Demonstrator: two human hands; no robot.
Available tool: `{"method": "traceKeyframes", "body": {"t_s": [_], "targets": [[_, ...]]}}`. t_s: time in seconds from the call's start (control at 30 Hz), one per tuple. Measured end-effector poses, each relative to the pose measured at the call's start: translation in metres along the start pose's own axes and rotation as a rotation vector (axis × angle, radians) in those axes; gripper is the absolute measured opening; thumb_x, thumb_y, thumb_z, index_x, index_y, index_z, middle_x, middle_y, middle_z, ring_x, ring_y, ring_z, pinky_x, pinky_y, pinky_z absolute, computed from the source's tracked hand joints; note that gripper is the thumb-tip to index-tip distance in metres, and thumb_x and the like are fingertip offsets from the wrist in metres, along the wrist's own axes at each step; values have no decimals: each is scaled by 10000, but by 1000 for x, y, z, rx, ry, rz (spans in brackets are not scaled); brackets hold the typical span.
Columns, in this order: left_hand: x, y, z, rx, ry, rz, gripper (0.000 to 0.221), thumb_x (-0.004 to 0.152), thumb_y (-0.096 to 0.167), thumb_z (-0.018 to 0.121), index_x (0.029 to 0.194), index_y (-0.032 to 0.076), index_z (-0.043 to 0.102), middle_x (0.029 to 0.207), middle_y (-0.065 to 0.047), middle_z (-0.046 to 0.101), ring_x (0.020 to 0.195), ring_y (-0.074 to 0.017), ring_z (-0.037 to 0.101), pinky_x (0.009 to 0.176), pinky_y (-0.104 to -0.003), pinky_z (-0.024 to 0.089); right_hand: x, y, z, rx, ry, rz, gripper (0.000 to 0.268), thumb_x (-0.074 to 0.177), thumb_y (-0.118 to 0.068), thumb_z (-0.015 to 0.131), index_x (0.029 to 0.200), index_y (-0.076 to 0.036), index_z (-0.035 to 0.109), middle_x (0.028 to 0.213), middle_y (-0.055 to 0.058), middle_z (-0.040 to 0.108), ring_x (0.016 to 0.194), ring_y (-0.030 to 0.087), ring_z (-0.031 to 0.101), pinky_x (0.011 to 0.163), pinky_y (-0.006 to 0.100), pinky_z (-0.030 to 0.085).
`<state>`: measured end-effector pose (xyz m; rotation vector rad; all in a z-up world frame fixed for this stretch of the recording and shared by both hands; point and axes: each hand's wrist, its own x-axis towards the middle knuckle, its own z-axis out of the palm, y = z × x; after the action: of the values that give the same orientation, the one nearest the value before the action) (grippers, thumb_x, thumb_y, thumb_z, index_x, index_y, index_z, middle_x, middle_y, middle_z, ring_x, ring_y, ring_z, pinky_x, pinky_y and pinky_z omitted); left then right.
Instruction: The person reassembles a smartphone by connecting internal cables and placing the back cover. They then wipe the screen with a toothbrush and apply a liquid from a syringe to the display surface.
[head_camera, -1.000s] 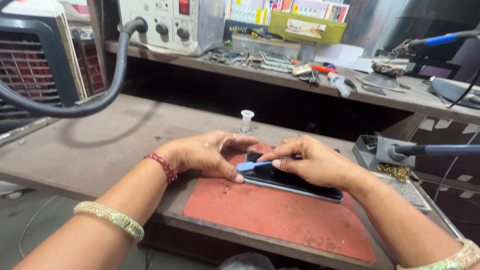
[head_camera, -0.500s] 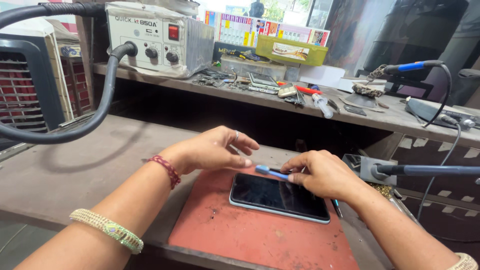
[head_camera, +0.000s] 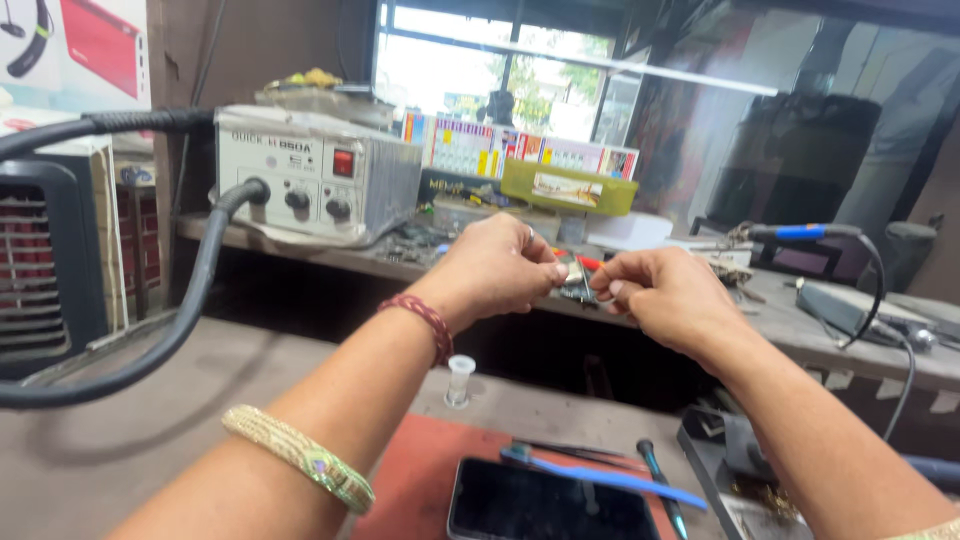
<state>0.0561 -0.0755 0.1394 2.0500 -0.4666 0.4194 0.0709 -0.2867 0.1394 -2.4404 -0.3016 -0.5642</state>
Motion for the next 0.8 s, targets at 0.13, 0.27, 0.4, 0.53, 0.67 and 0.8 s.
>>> {"method": "traceKeyframes", "body": {"t_s": [0.13,0.27,0.4,0.53,0.67,0.8], "targets": [[12,3,1,-60,50,-34,195,839,239,767,889,53,796,700,-61,753,585,-106,693,558,-272,560,13,4,-4,13,39,17,166,898,-92,679,991,-81,817,838,38,807,752,125,731,740,302,571],[20,2,5,-85,84,-31,165,824,197,769,898,57,817,709,-73,764,589,-110,699,572,-276,570,23,5,-8,-60,90,66,170,905,-117,693,1021,-110,817,844,65,814,773,134,743,758,309,565],[23,-2,8,-61,89,-17,147,802,184,792,875,65,835,715,-47,769,596,-90,704,588,-259,581,33,9,-8,-149,95,85,191,878,-171,712,1038,-158,817,878,57,826,809,152,785,784,334,584],[24,-7,14,-173,-17,-43,123,784,132,792,873,54,827,737,-51,770,604,-98,682,566,-267,572,39,23,-8,-352,74,101,238,821,-297,784,1038,-207,823,957,19,813,917,176,753,848,364,556],[30,-9,22,-211,-65,-69,115,813,146,785,857,41,794,741,-41,741,600,-101,657,546,-264,552,48,38,-5,-461,67,99,284,792,-361,803,1048,-239,814,992,12,805,962,197,740,867,375,549],[34,-15,31,-273,-101,-31,113,832,139,776,834,28,763,716,-27,718,592,-83,645,541,-248,556,48,53,6,-384,-5,196,360,749,-354,839,1082,-238,763,985,30,776,908,238,789,872,373,564]]}}
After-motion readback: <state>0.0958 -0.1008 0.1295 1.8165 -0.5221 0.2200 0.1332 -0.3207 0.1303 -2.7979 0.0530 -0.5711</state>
